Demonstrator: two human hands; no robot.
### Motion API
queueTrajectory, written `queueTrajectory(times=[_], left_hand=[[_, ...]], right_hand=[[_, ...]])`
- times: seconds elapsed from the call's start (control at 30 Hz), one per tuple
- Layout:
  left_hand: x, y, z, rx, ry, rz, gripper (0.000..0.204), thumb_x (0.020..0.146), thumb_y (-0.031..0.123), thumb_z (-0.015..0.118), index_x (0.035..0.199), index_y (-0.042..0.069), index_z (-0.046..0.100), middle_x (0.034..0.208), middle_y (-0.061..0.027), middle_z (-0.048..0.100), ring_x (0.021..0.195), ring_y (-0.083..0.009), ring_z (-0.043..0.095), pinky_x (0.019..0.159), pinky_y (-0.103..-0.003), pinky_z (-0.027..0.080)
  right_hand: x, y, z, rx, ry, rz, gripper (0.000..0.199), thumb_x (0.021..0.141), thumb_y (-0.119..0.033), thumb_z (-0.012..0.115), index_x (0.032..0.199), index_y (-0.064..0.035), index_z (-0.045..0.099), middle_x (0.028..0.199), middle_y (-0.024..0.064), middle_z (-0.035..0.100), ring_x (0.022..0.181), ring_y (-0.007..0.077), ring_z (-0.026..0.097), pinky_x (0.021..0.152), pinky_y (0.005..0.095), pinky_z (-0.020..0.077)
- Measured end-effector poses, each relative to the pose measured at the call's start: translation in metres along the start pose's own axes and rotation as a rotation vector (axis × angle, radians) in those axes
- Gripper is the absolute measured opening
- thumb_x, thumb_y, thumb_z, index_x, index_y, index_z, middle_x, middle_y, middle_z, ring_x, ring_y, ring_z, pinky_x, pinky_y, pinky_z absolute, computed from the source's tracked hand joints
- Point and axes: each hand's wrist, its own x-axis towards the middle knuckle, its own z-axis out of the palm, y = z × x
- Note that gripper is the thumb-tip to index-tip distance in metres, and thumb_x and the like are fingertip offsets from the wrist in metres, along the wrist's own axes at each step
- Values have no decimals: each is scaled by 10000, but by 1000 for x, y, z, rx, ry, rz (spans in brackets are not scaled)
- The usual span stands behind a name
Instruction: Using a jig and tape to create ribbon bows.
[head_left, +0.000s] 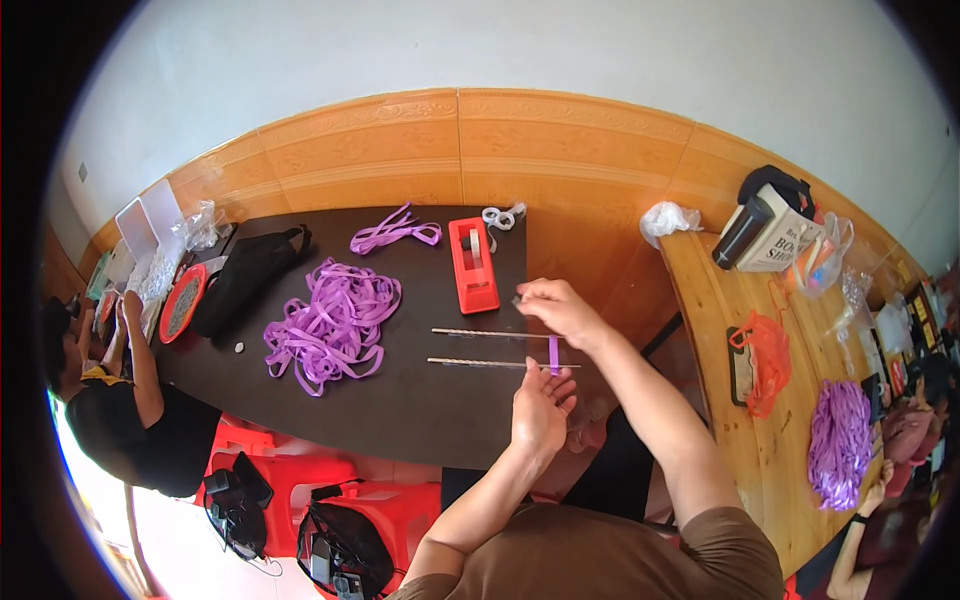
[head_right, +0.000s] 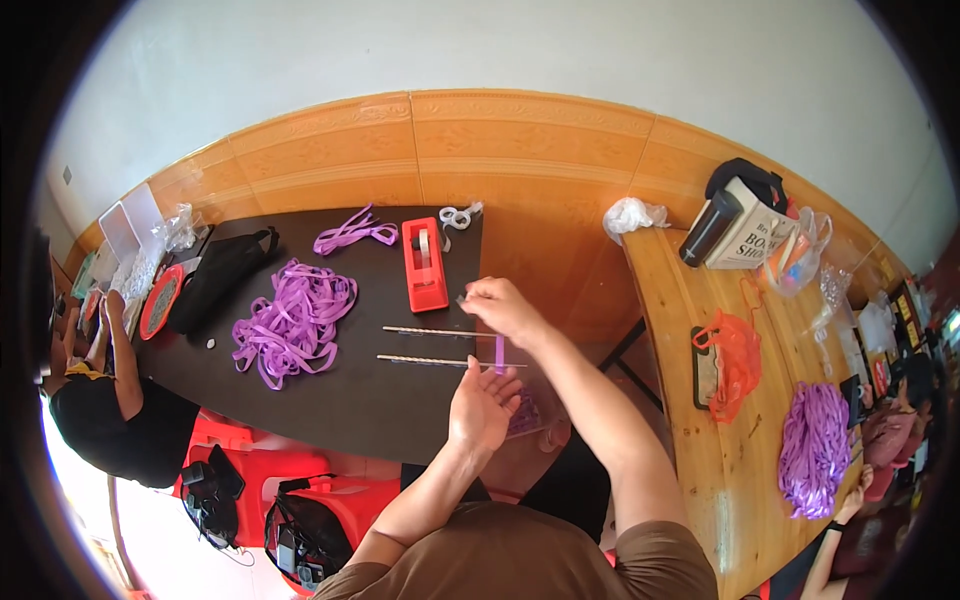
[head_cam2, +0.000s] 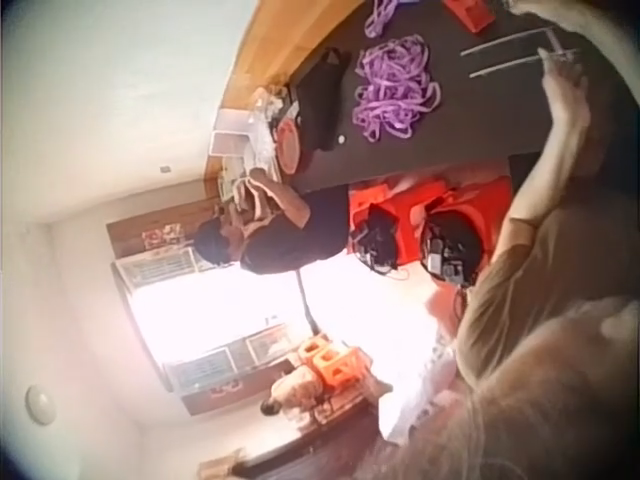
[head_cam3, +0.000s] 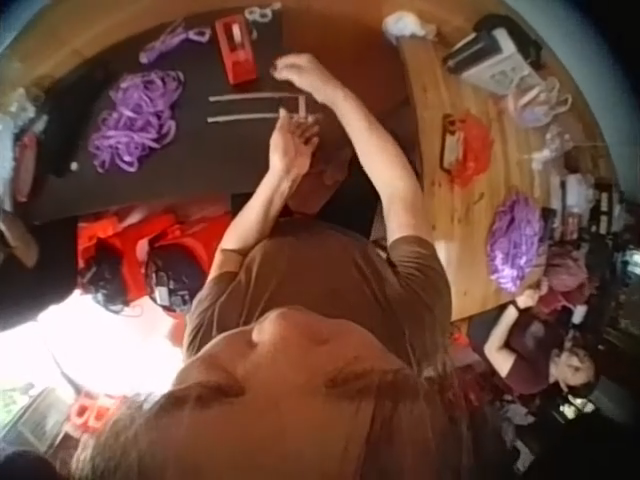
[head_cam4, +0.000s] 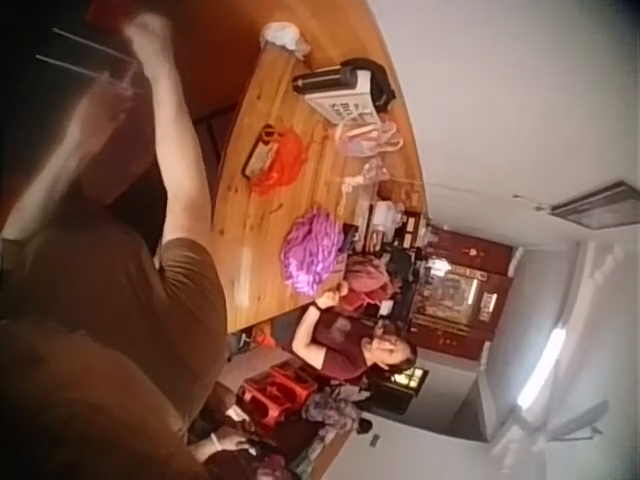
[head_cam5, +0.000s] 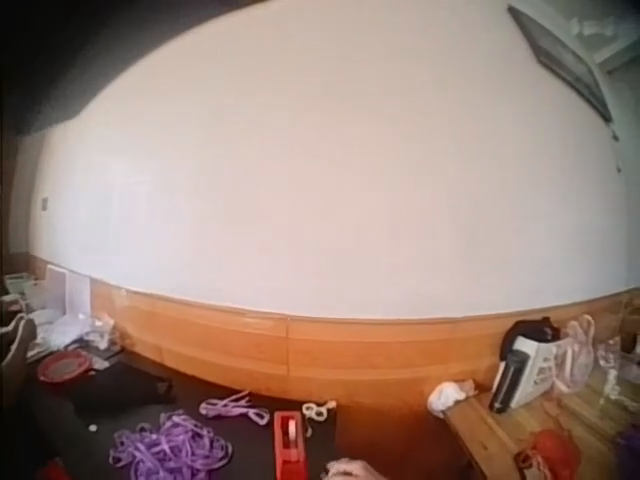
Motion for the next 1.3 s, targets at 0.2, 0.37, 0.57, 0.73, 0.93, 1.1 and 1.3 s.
queueTrajectory(times=[0.2,0.37,0.57,0.73,0.93,1.1,1.3], left_hand=[[12,-10,9,-22,156,60,477,873,538,508,985,75,496,1040,-79,499,974,-206,444,835,-367,339],[22,-25,18,-73,291,170,463,879,502,520,1037,67,510,1049,-55,485,976,-191,440,843,-364,332],[29,-35,19,-59,360,284,488,874,482,538,1123,62,524,1074,-27,488,971,-153,435,842,-345,328],[27,-34,23,-36,350,296,473,876,473,540,1114,65,534,1059,-22,500,965,-146,434,837,-337,324],[27,-33,23,-32,355,302,449,877,462,541,1094,70,552,1050,-16,513,972,-142,435,830,-340,316],[29,-34,21,-36,346,290,406,877,432,545,1111,100,557,1075,-5,526,979,-131,448,820,-330,310],[28,-33,20,-70,256,301,330,891,404,533,1094,145,564,1015,35,545,903,-87,470,764,-294,312]], right_hand=[[-43,-5,-64,-173,-517,77,141,845,-137,576,763,-22,580,1201,159,522,1022,223,483,891,344,386],[-46,-8,-52,-349,-498,56,127,837,-172,594,779,-59,589,1180,144,535,1107,265,399,975,381,291],[-41,6,-42,-487,-454,51,134,787,-160,612,719,-48,580,1162,134,550,1098,277,403,958,396,317],[-42,21,-42,-470,-314,1,194,744,-161,639,620,-36,556,980,118,619,1025,264,475,905,388,355],[-39,5,-31,-523,-255,240,251,668,-175,671,519,-42,519,640,86,594,887,272,547,781,430,383],[-42,-30,-9,-876,-111,264,193,608,-204,698,559,-51,590,617,83,602,860,278,541,734,462,346],[-48,-28,6,-1154,30,92,239,607,-265,726,603,-49,625,632,112,624,837,299,535,672,448,316]])
